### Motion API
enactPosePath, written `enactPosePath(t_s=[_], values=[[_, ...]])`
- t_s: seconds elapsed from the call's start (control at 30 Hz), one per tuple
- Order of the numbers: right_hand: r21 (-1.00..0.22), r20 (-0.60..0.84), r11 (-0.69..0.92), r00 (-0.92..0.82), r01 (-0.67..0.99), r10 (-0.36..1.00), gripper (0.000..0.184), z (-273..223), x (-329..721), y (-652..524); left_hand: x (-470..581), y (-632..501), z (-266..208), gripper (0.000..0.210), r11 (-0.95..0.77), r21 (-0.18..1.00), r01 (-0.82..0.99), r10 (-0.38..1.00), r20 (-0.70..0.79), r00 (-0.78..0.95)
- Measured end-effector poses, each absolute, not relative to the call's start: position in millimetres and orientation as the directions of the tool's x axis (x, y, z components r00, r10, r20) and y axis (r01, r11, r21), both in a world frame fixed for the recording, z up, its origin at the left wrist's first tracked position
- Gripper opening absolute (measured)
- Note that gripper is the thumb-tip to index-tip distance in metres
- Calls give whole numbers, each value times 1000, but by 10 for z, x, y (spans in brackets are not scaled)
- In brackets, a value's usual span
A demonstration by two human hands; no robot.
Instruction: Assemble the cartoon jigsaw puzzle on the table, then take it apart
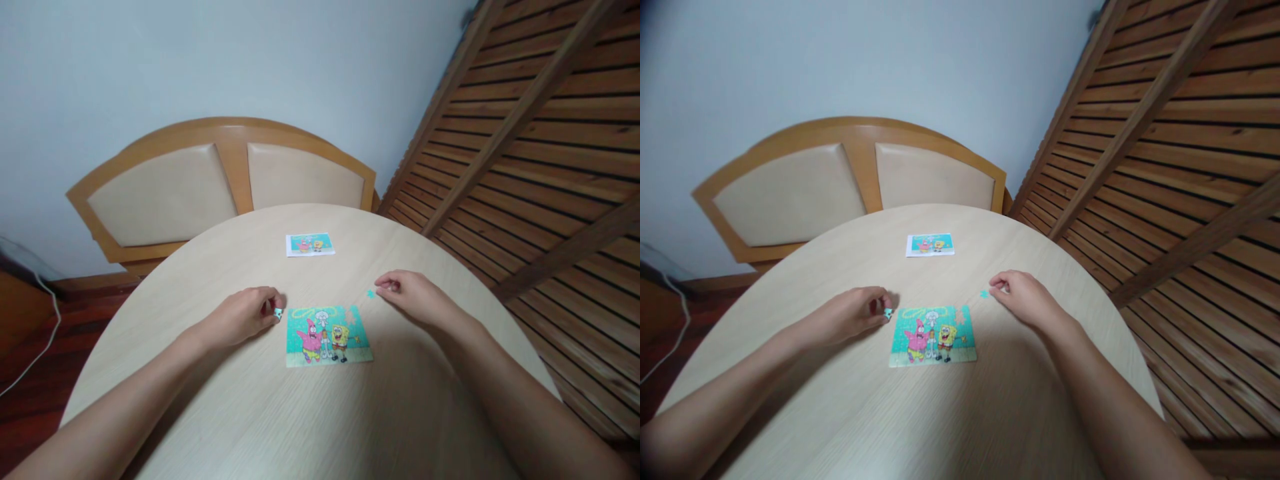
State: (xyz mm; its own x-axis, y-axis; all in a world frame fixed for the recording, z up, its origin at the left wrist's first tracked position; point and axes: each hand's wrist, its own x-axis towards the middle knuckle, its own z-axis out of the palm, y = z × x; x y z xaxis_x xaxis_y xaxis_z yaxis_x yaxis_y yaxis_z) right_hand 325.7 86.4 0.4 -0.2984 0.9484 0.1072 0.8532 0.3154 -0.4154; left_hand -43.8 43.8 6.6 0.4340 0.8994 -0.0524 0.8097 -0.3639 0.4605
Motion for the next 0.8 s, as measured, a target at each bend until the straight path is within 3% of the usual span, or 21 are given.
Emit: enactPosePath(t_s=[0.17, 0.43, 0.6, 0.8], values=[[-473, 80, 296, -294, 830, 952, 35, -107, 3293, 916, -439, 452, 55, 19, -390, 508, 768, 883, -30, 468], [-473, 93, 365, -367, 802, 926, 25, -121, 3202, 905, -428, 467, 98, 18, -343, 642, 686, 866, -66, 495], [-485, 25, 298, -328, 822, 945, 24, -114, 3165, 882, -175, 538, 43, 20, -337, 803, 493, 867, 60, 495], [-627, -19, 242, -325, 740, 945, 16, -121, 3077, 856, 395, 758, -155, 23, -289, 867, 406, 837, 22, 547]])
